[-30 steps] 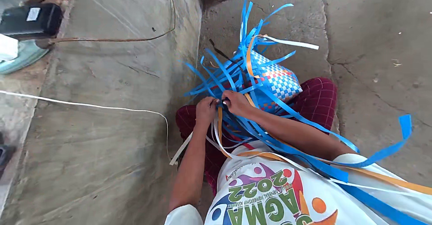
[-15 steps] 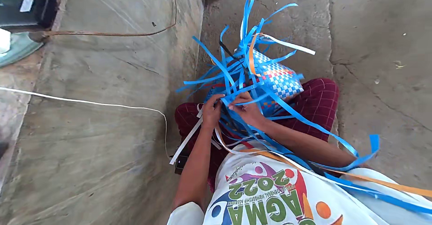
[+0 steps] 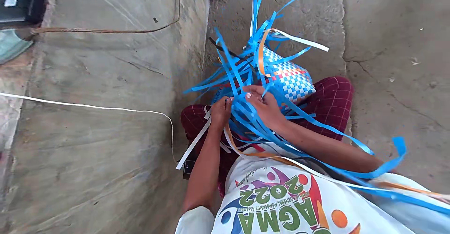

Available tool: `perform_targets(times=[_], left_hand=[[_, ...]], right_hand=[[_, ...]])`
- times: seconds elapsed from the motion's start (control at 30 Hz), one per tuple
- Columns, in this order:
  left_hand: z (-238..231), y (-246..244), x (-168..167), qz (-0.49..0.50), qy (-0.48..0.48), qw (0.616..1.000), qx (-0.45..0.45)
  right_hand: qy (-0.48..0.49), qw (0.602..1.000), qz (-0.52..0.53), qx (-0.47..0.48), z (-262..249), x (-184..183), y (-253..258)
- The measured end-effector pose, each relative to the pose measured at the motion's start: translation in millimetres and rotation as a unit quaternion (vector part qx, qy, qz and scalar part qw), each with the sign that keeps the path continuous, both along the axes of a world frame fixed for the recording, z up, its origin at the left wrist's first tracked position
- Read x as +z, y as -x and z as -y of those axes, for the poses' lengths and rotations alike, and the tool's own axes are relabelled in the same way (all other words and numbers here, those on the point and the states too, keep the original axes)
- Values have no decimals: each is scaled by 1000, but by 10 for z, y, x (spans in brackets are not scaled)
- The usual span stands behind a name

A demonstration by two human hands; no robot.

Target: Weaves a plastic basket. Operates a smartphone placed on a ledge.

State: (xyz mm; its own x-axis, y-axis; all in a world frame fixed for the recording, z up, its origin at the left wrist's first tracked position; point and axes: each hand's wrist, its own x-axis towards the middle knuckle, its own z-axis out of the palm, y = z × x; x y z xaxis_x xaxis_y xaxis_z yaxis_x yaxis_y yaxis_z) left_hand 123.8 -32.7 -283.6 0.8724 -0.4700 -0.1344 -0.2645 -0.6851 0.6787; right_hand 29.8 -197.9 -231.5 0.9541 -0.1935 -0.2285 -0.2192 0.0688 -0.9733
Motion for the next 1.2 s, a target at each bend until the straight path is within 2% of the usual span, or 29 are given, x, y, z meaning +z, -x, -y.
perform_targets(times=[0.1,0.13,0.2,0.27,0.33,0.4,0.43,0.47,0.57,0.67,0.83,0.93,1.0,1.03,1.1,1.17,1.2], left_hand=[[-45,-27,19,-25,6,999,-39],[-70,-43,30,-31,19,998,-58],[-125,-71,39,-34,50,994,-92],[-171,-86,18,-23,69,992,-108],[-186,-106,45,-20,52,993,-105],[-159,-120,79,-32,43,995,-84],[-135,-123,98,-48,41,995,-72],[-115,-124,113,-65,37,995,-64],[-71,-144,146,-80,31,994,-67],[-18,-159,266,-86,34,993,-70],[171,-205,430,-140,-71,985,-66],[204,-238,390,-157,-90,982,-50],[213,-229,355,-150,-91,984,-17],[220,-221,338,-142,-98,985,-5],[233,-201,318,-126,-112,986,2],[228,-187,294,-130,-93,987,-10],[217,-185,301,-137,-75,987,-27]], right_hand=[[-120,971,-201,54,-45,-204,-20],[-141,961,-226,75,-35,-192,-76],[-140,970,-180,86,52,-32,-263],[-121,989,-72,48,181,258,-512],[-128,991,37,-6,288,560,-664],[-105,990,90,-18,363,763,-521],[-60,996,69,3,375,812,-297],[-10,998,45,38,378,699,-134],[92,990,19,102,260,-145,-160],[152,985,0,78,88,-299,-209],[121,988,-35,89,57,-286,-69],[103,992,63,23,149,24,-106],[72,993,89,-23,198,206,-115],[51,996,65,-30,201,179,-100],[5,998,-58,4,176,-97,-53],[-53,981,-180,53,136,-342,-54],[-79,974,-204,57,133,-349,-92]])
